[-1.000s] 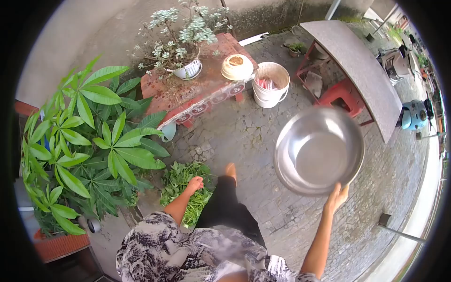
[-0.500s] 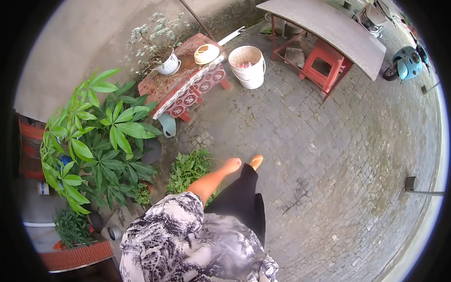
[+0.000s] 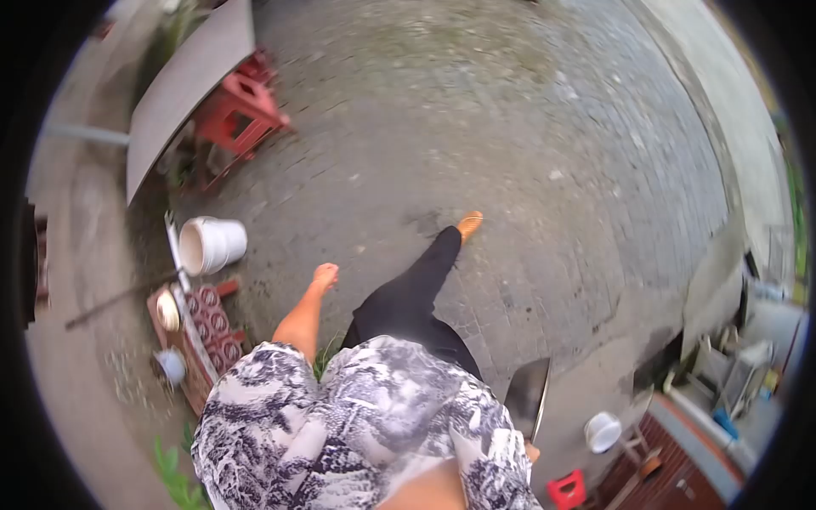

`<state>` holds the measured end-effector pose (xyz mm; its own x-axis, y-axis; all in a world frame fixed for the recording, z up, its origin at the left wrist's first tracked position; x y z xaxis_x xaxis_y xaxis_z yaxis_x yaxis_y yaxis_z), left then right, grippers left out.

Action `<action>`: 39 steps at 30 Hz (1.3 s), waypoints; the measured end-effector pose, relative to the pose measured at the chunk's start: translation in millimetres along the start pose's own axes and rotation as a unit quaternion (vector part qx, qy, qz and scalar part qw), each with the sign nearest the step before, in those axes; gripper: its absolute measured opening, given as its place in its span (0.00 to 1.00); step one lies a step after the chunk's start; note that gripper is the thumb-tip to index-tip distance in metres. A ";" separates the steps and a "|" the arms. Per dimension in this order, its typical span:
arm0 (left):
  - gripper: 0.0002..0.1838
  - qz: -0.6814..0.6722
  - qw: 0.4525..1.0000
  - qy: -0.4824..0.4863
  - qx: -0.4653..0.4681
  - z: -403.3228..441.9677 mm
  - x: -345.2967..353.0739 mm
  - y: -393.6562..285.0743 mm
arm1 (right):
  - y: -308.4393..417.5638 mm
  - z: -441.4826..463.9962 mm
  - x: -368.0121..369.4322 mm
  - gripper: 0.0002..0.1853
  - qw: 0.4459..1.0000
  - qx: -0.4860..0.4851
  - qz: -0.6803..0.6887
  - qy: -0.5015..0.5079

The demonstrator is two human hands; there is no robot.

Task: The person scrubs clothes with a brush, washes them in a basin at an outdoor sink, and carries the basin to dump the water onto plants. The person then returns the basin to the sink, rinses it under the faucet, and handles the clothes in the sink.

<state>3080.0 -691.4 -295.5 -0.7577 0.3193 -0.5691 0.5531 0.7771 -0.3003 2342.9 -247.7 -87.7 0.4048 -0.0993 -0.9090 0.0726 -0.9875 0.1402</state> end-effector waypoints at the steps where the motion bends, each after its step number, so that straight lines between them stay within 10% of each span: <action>1: 0.12 -0.045 0.997 0.040 -0.046 -16.8 -9.7 -39.8 | -23.1 -12.0 6.4 0.11 1.000 0.028 0.004 0.000; 8: 0.12 -0.047 0.998 0.035 -0.022 31.5 13.9 -322.5 | -98.8 -113.4 86.8 0.10 0.984 0.165 0.068 0.024; 17: 0.17 0.142 0.904 0.205 0.347 -48.0 283.5 -760.4 | -33.1 -196.4 129.1 0.14 0.924 0.379 0.005 0.050; 24: 0.18 0.294 0.744 0.218 0.559 -133.5 513.6 -858.8 | -12.0 -102.0 151.9 0.19 0.902 0.383 -0.098 0.173; 26: 0.18 0.375 0.779 0.215 0.454 -131.5 554.5 -845.5 | -5.9 -65.6 175.9 0.17 0.883 0.384 -0.080 0.256; 28: 0.21 0.466 0.790 0.249 0.310 -144.5 590.6 -834.3 | -40.2 -33.3 162.7 0.21 0.920 0.361 -0.109 0.109; 31: 0.22 0.490 0.786 0.262 0.272 -194.8 632.1 -852.8 | -10.8 40.2 82.0 0.19 0.792 0.584 0.177 -0.022; 33: 0.21 0.463 0.799 0.264 0.277 -210.3 668.8 -878.5 | 7.3 94.5 40.8 0.19 0.544 0.664 0.470 -0.204; 35: 0.21 0.479 0.792 0.249 0.284 -214.1 708.9 -911.9 | 26.8 160.8 -3.9 0.19 0.414 0.649 0.574 -0.280; 39: 0.20 0.515 0.756 0.259 0.310 -228.0 817.8 -992.0 | 36.4 278.7 -44.6 0.21 0.402 0.661 0.558 -0.299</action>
<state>1832.7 -1077.5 -288.5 0.2403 0.8761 -0.4179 0.8767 -0.3808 -0.2941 2073.5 -313.3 -151.5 -0.8085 -0.1922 -0.5563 -0.5578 0.5516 0.6202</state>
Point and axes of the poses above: each hand's wrist, its own z-axis towards the middle knuckle, its own x-axis out of the palm, y = z × x, the point moved 6 cm from there along z, towards the middle knuckle, and after that the axes turned 2 degrees about -z, right-handed, at the moved point
